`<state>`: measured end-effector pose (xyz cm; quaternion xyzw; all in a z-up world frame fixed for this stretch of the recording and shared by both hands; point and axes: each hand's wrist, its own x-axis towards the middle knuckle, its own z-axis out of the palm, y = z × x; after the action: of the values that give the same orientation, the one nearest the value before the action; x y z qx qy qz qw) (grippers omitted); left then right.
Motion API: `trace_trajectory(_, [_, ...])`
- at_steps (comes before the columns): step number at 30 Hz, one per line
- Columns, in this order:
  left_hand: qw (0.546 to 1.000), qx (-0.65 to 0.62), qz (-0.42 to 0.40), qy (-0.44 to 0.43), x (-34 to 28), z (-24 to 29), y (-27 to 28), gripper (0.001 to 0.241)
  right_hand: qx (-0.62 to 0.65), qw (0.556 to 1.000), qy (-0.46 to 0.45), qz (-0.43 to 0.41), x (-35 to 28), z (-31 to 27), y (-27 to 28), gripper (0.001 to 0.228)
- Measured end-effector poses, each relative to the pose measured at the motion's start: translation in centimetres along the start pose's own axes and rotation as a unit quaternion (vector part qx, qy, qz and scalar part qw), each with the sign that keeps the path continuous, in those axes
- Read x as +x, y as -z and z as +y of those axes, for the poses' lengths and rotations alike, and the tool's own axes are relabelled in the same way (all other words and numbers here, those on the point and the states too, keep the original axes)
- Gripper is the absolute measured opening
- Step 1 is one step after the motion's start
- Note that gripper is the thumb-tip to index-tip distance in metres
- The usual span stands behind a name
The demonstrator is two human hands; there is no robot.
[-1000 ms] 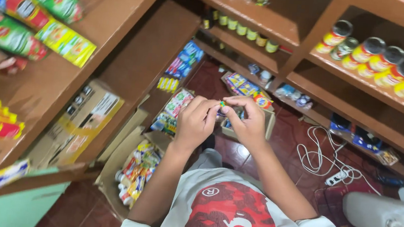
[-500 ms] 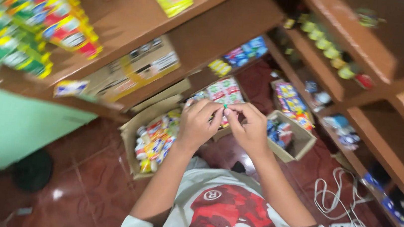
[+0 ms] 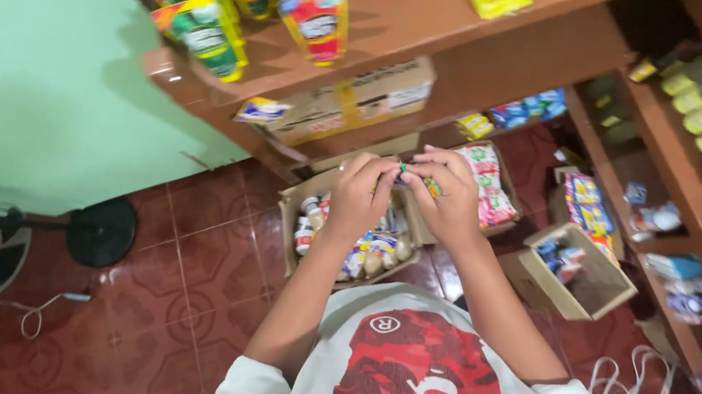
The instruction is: Organizing and stocking various grocery products on wooden shelves and in storage boxes.
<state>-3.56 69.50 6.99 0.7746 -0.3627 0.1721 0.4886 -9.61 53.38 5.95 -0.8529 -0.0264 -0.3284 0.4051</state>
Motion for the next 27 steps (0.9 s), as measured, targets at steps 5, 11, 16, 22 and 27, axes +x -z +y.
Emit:
trace_trajectory(5, [0.998,0.006,0.05,0.031,-1.1,-6.6,5.6,0.002,0.014,0.997,0.064,-0.03,2.9,-1.9,-8.8,0.013])
trace_trajectory(11, [0.986,0.022,0.137,0.09,-0.5,-14.6,7.6,0.007,-0.001,0.988,0.137,-0.069,7.0,-0.9,-16.8,0.012])
trace_trajectory(16, [0.975,0.039,0.178,0.126,-0.4,-18.3,8.2,0.011,-0.017,0.981,0.164,-0.102,9.3,0.8,-20.3,0.014])
trace_trajectory(22, [0.964,0.071,0.186,0.179,-0.3,-19.5,8.5,0.009,-0.01,0.974,0.161,-0.159,11.7,1.8,-21.1,0.03])
trace_trajectory(27, [0.95,0.19,0.192,0.158,0.8,-19.3,9.4,0.008,-0.016,0.97,0.161,-0.181,13.0,3.1,-21.9,0.054])
